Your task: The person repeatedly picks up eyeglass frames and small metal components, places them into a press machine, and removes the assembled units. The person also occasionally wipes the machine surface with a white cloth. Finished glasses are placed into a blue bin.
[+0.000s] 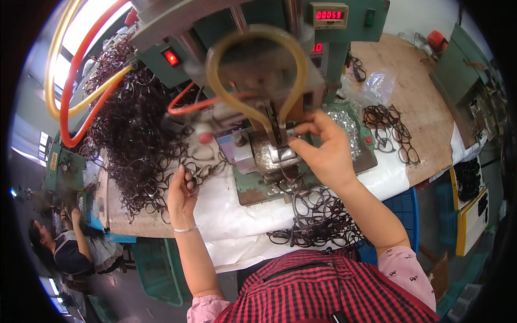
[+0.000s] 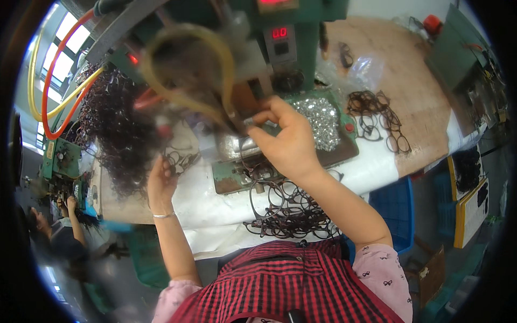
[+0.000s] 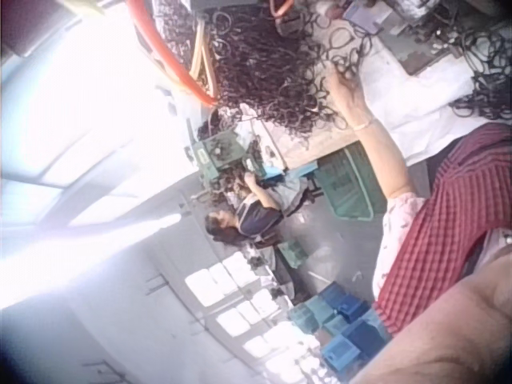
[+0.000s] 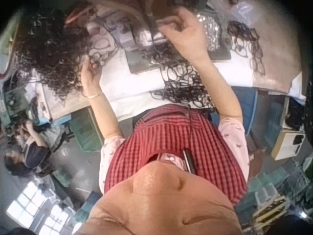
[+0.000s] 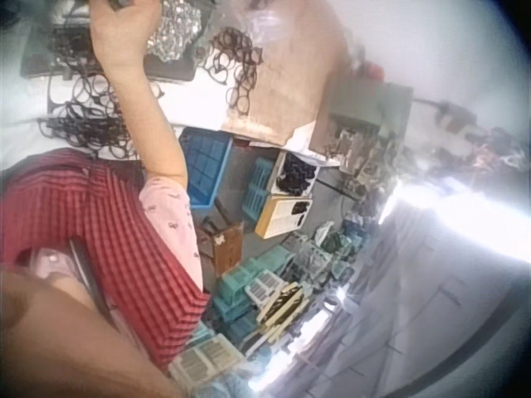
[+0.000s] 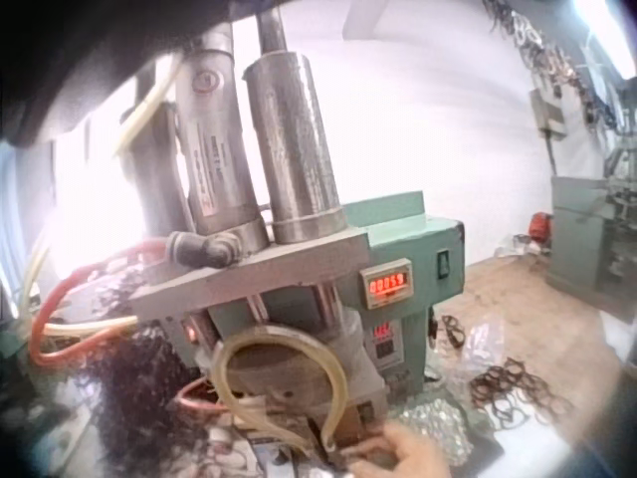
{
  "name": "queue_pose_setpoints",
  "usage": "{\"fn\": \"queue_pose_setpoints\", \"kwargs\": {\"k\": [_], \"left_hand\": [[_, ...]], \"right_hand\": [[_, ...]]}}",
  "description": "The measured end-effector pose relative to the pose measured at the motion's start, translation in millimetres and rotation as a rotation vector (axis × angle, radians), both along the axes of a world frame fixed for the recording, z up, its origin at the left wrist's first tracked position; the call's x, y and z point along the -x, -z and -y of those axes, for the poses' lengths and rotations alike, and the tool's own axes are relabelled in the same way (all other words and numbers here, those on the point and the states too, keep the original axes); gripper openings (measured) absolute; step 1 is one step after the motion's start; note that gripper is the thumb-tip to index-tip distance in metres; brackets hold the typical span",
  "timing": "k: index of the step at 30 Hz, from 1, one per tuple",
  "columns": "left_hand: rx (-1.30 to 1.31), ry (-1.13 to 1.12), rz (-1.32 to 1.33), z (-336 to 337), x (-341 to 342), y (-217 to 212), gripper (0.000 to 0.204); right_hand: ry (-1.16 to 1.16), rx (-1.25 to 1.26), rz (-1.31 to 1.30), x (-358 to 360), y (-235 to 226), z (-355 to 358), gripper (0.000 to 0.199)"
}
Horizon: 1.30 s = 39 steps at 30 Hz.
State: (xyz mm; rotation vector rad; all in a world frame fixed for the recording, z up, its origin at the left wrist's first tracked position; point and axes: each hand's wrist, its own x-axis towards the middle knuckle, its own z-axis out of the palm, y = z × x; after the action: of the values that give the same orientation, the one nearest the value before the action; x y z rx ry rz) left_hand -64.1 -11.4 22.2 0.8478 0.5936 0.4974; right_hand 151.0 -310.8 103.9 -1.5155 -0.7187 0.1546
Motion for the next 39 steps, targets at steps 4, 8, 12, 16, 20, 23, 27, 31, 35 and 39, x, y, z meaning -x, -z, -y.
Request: {"fn": "queue_pose_setpoints", "kwargs": {"k": [4,8,12,16,20,23,27,31,35,39], "left_hand": [[-0.131,-0.167,0.247,17.7,-20.4,-54.0,0.012],[-0.352,-0.175,0.302,20.2,-5.2,-80.0,0.025],[-0.051,0.238,0.613,108.8,35.7,-104.9,0.032],[0.078,0.588,0.056,186.8,18.3,-146.1,0.017],[0.001,0.717,-0.197,201.3,-50.0,-137.4,0.021],[-0.003,0.604,-0.210,203.6,-70.3,-120.1,0.022],[-0.014,0.603,-0.201,204.1,-75.2,-113.3,0.024],[0.018,0.548,-0.215,210.1,-74.9,-111.3,0.024],[0.044,0.543,-0.182,209.7,-72.5,-106.4,0.023],[0.229,0.564,-0.014,207.4,-68.2,-81.6,0.022]], "right_hand": [[-0.197,-0.185,-0.292,7.7,-9.7,-5.2,0.039],[-0.139,-0.226,-0.374,21.0,-4.8,-11.2,0.047],[-0.205,-0.225,-0.344,38.2,-23.2,15.7,0.060],[-0.076,0.099,0.118,9.9,-8.3,31.7,0.049],[0.506,0.848,0.564,-34.0,54.8,59.9,0.030],[0.507,0.776,0.617,-38.4,80.2,63.6,0.021],[0.506,0.575,0.662,-56.3,86.3,71.0,0.013],[0.550,0.446,0.566,-55.5,85.3,72.4,0.009],[0.549,0.342,0.506,-64.5,101.1,73.6,0.009],[0.567,0.270,0.370,-51.1,88.3,81.5,0.013]]}}
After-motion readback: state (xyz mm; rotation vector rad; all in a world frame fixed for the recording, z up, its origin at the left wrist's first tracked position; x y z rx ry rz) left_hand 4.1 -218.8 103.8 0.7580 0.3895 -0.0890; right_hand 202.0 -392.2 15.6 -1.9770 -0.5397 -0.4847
